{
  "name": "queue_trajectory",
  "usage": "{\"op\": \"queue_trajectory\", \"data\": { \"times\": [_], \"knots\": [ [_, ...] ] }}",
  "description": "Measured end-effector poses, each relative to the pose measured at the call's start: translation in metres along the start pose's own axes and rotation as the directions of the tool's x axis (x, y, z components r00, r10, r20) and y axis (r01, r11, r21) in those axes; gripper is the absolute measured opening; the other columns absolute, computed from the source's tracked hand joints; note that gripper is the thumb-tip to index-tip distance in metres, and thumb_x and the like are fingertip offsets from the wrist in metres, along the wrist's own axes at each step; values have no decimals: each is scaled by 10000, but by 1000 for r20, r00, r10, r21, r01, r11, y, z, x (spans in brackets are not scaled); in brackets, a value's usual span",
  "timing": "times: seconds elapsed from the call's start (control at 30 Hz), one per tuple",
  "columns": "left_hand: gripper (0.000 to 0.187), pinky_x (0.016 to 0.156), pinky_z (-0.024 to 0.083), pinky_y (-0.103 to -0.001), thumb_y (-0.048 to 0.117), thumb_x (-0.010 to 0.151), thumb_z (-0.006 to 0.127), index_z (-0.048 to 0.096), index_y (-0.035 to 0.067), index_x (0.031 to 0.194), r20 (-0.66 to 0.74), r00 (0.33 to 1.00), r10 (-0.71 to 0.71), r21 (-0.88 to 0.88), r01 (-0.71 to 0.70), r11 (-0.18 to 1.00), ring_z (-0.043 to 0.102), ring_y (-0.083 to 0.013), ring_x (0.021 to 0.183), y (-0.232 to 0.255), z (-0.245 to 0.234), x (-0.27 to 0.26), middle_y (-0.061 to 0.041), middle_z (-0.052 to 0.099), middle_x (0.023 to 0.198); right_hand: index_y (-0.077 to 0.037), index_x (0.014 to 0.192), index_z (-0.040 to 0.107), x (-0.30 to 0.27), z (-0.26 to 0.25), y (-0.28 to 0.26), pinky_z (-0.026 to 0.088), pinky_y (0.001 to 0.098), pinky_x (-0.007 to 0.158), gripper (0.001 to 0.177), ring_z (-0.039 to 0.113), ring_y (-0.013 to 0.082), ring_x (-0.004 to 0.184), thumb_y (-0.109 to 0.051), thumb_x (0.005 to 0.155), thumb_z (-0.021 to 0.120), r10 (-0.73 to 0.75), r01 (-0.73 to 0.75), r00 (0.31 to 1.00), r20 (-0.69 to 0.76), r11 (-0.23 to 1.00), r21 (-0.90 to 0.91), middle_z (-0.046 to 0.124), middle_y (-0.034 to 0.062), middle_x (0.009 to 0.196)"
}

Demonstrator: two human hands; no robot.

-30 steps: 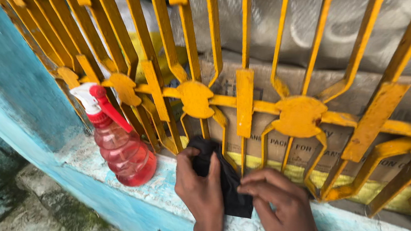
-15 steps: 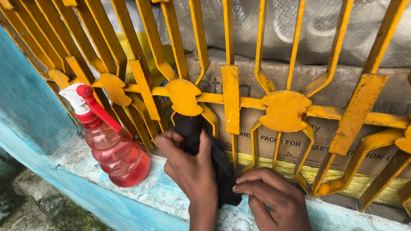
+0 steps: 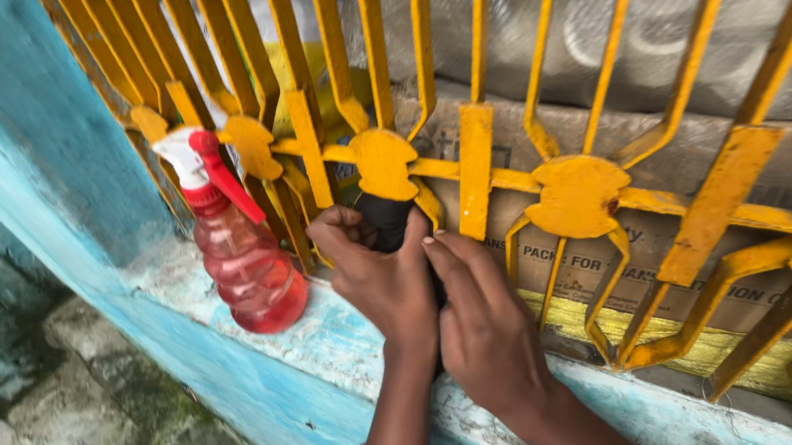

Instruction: The person cleans a yellow metal grill by hand using a black cloth and a spray bottle.

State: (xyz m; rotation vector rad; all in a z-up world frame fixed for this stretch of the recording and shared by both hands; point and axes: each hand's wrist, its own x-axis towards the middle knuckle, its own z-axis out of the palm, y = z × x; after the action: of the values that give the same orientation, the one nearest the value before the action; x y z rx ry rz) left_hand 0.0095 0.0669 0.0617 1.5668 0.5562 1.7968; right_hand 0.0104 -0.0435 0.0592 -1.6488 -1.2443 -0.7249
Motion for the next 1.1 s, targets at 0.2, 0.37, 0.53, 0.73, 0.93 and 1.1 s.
{"op": "queue_trajectory", "data": {
  "times": [0.2, 0.37, 0.53, 0.73, 0.93, 1.1],
  "knots": [
    [480, 739, 576, -376, 96, 838, 830, 458, 35, 1135, -130, 990, -49, -166, 27, 986, 639, -266, 811, -18, 27, -14, -126, 587, 980, 44, 1258, 618, -12, -7, 9, 524, 439, 1007, 497, 629, 396, 1217, 91, 774, 515, -1, 0, 999, 32, 999, 32, 593, 230, 1303],
    [454, 743, 560, -379, 110, 857, 810, 420, 42, 1078, -128, 991, 41, -10, -43, 999, 609, -275, 782, -25, 31, -10, -121, 572, 961, 37, 1243, 629, -11, -1, 9, 537, 414, 997, 452, 650, 365, 1200, 88, 809, 512, 49, -49, 999, 11, 998, 48, 605, 215, 1286],
    [492, 759, 538, -438, 169, 824, 834, 428, 30, 1065, -42, 998, -44, 34, 45, 998, 587, -341, 780, -19, 12, -19, -153, 555, 924, 42, 1198, 648, -15, -6, 13, 541, 415, 970, 442, 654, 369, 1168, 84, 774, 531, 39, -41, 999, 37, 998, 53, 602, 227, 1269],
    [478, 703, 513, -469, 189, 784, 833, 446, 42, 1023, 137, 969, -206, 242, 169, 955, 619, -474, 769, -23, -20, -27, -207, 629, 822, 25, 1146, 671, -21, -2, 14, 541, 411, 956, 405, 654, 370, 1163, 90, 761, 563, 50, -53, 997, 56, 997, 54, 612, 206, 1257],
    [447, 638, 493, -488, 154, 771, 830, 445, 44, 969, 306, 940, -153, 337, 44, 941, 630, -483, 749, -28, -45, -30, -220, 633, 779, 6, 1092, 691, -20, -3, 16, 553, 401, 935, 363, 667, 350, 1135, 79, 754, 581, 54, -56, 998, 45, 997, 51, 624, 176, 1243],
    [442, 626, 505, -466, 123, 767, 827, 430, 37, 941, 318, 935, -158, 322, 50, 945, 600, -476, 707, -27, -48, -33, -214, 609, 726, 16, 1052, 685, -20, -2, 19, 554, 394, 924, 340, 670, 343, 1110, 79, 733, 587, 23, -25, 999, 44, 998, 54, 631, 169, 1211]
  ]
}}
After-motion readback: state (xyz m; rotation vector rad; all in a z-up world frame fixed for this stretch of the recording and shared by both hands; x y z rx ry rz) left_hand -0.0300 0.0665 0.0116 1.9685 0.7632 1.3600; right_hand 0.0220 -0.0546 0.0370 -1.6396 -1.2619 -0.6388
